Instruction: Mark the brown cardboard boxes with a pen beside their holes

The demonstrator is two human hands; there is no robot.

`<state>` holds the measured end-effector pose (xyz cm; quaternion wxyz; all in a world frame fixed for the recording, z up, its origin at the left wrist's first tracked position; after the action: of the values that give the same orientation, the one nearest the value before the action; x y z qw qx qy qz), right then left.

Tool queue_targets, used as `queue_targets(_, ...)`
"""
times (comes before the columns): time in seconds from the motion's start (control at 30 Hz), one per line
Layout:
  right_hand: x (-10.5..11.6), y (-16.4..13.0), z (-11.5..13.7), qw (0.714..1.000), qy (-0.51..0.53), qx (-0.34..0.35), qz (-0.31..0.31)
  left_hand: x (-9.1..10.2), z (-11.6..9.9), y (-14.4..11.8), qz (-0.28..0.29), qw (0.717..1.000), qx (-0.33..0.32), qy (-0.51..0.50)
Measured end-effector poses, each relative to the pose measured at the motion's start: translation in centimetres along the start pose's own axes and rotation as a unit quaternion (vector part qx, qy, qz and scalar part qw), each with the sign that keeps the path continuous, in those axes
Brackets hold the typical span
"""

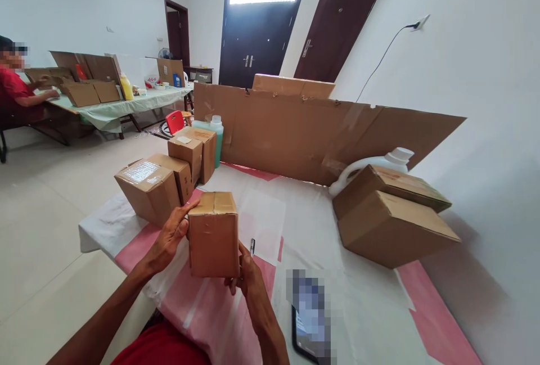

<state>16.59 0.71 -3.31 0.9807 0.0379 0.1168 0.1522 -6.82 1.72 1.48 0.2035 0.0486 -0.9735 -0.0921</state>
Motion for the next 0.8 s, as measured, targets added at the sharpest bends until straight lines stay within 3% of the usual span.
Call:
queue_targets(0.13, -0.4, -1.0, 2.2, 0.994, -0.104, 0.03, -0.012, 0.5, -0.5, 0.4, -0.009, 1.0, -0.011, 0.012)
queue_targets(0.3, -0.1, -0.4, 3.1, 0.989, -0.128, 0.052, -0.05, 0.5, 0.7, 1.5, -0.046, 0.998, -0.006, 0.031)
queue_targets(0.47, 0.9, 3.2, 1.3, 0.988, -0.123, 0.089, -0.034, 0.0, 3.6, 4.4, -0.088, 0.996, 0.025, 0.011)
queue_targets(0.6, 0.9, 6.5, -1.5, 0.981, -0.152, 0.073, -0.093, -0.1, 5.2, 6.8, -0.088, 0.994, 0.063, 0.01)
queue_targets(0.7, 0.1, 7.7, -2.8, 0.984, -0.136, 0.078, -0.086, 0.1, 5.3, 7.3, -0.103, 0.991, 0.084, 0.025)
queue_targets(0.8, -0.3, 7.8, -2.8, 0.986, -0.125, 0.072, -0.081, 0.5, 4.0, 6.5, -0.109, 0.989, 0.092, 0.046)
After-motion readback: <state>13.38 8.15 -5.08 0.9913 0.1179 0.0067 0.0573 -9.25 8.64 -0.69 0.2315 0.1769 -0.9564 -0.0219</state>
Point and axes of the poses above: each hand's wrist, its own y-axis towards the middle knuckle, its own x-axis out of the back of the hand, z = x × y, the point moved 1 cm from there along y, towards the middle knuckle, and after that the axes turned 11 degrees about x, right-handed, at the moved point
